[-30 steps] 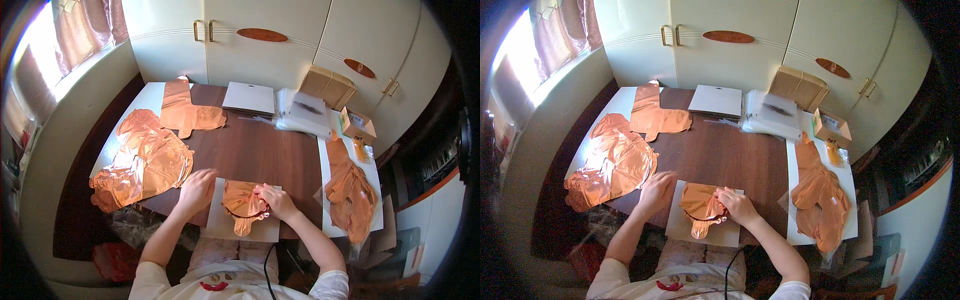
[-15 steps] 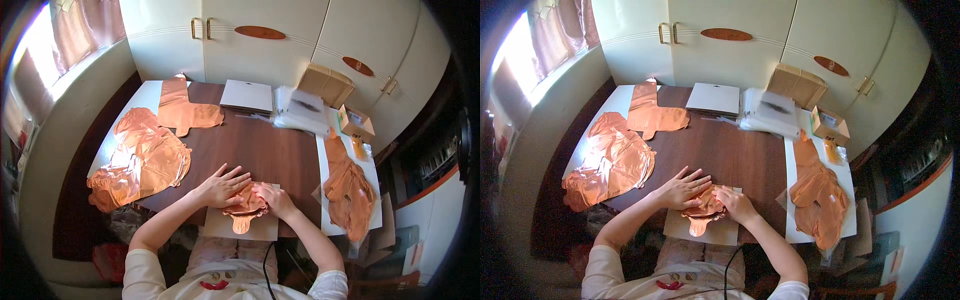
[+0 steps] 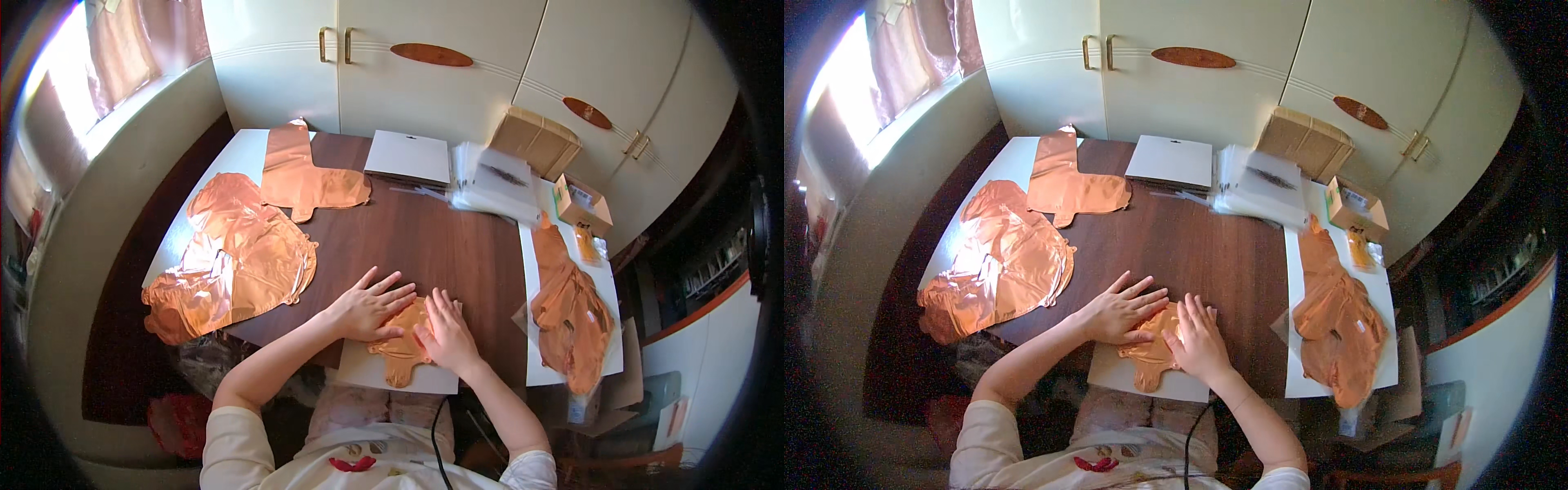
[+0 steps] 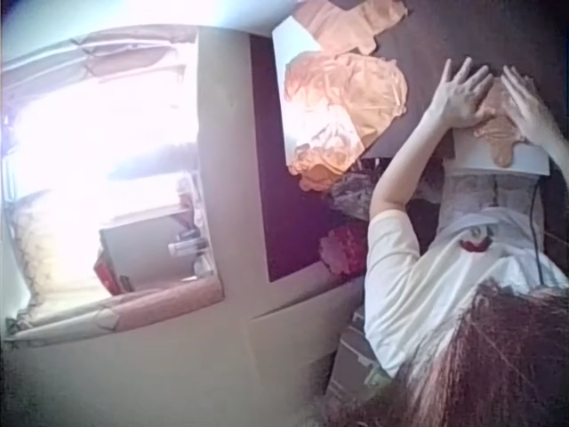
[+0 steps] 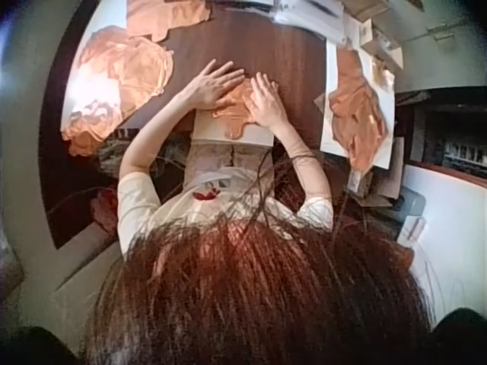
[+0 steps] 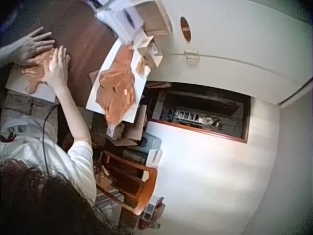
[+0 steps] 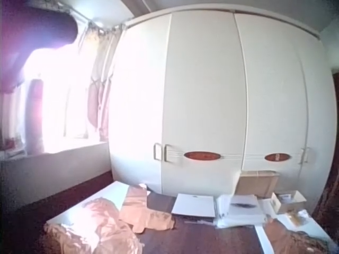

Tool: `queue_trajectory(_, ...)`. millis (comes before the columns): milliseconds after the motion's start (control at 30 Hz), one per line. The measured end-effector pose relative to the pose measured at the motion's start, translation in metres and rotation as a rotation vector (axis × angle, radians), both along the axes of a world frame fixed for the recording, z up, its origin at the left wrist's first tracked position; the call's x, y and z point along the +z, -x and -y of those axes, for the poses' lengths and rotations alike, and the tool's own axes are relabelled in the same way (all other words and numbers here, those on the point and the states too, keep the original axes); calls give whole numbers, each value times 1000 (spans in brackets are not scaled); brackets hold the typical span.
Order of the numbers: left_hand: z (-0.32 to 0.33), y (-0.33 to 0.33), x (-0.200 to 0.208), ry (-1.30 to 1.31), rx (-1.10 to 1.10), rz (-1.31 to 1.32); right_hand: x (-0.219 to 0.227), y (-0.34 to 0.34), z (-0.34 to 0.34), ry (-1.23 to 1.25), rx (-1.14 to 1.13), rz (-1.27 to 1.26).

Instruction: Folding and placing foil balloons into plastic sleeves with cardboard inserts.

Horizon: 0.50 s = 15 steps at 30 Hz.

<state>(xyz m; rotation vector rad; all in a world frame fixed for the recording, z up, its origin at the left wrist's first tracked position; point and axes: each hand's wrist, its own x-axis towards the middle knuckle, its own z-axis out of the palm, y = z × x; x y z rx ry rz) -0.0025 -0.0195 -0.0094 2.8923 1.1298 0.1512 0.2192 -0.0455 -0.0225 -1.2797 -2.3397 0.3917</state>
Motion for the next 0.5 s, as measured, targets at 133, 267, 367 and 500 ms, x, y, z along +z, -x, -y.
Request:
queue_trajectory(133,1,2,-1,1,-8,-4,2,1,6,-144,35,157)
queue_trajectory(267,-1,6,0,-30,-26,5,0,1,7,-172,26,182)
queue_trajectory(367,0,16,0,-24,17,-9,1,1,7,-184,32,157)
queue_trajectory(500,5,31,-2,-6,66,-36,5,-1,8,-160,42,200)
